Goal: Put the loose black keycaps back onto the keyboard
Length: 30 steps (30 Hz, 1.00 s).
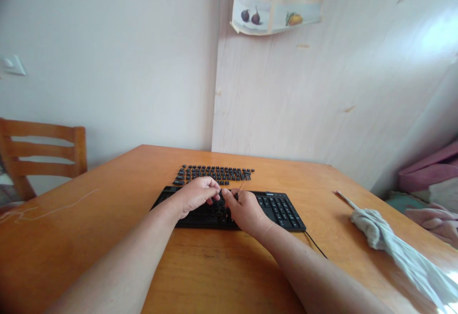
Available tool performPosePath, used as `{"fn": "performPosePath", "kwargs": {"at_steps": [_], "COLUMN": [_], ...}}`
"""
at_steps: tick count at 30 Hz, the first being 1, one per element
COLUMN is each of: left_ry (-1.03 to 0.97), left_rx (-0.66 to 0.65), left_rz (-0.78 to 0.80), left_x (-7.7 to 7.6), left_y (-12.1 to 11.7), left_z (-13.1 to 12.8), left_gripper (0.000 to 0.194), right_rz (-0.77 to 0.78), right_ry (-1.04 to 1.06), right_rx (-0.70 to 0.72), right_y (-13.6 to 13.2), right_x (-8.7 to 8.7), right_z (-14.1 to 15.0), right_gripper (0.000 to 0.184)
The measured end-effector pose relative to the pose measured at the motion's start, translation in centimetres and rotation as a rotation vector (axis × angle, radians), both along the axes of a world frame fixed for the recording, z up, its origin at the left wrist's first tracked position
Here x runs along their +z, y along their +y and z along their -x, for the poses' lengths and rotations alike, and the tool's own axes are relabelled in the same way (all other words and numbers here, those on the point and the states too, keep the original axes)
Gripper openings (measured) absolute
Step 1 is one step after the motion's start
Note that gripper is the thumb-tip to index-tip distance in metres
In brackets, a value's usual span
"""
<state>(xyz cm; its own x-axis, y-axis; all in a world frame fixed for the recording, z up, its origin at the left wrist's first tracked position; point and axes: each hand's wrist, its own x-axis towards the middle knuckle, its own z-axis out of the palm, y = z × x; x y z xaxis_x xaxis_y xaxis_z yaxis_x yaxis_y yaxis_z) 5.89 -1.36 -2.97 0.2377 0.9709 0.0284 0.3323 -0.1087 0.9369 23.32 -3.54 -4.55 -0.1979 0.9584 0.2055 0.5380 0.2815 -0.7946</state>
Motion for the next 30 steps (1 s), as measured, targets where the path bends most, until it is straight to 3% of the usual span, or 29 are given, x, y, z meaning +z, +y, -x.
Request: {"fn": "performPosePath", "kwargs": {"at_steps": [8,15,24,30], "left_ry": [0.052,0.068,-0.017,-0.038], "left_rx": [-0.037,-0.03,-0.115,-0.125], "left_rz": [0.009,0.022,-0.012,-0.071], "left_x": [-0.2,0.3,0.2,-0.6], "left_y": [0.1,-0.4,-0.5,-0.2], "left_z": [0.2,0.0,-0.5,-0.7], "left_gripper": [0.018,0.017,0.02,0.017], "right_rz": [0.052,0.116,-0.06,-0.146], "right_ry": [0.126,0.408,0.338,0.184], "right_rx": [-0.069,-0.168,-0.139,-0.068], "right_y": [0.2,0.8,-0.3,-0.9], "right_x": [-0.4,-0.5,-0.6,-0.3], "right_z": [0.2,-0.5,0.0,0.2], "right_gripper": [0.048,0.047,0.05,0.045]}}
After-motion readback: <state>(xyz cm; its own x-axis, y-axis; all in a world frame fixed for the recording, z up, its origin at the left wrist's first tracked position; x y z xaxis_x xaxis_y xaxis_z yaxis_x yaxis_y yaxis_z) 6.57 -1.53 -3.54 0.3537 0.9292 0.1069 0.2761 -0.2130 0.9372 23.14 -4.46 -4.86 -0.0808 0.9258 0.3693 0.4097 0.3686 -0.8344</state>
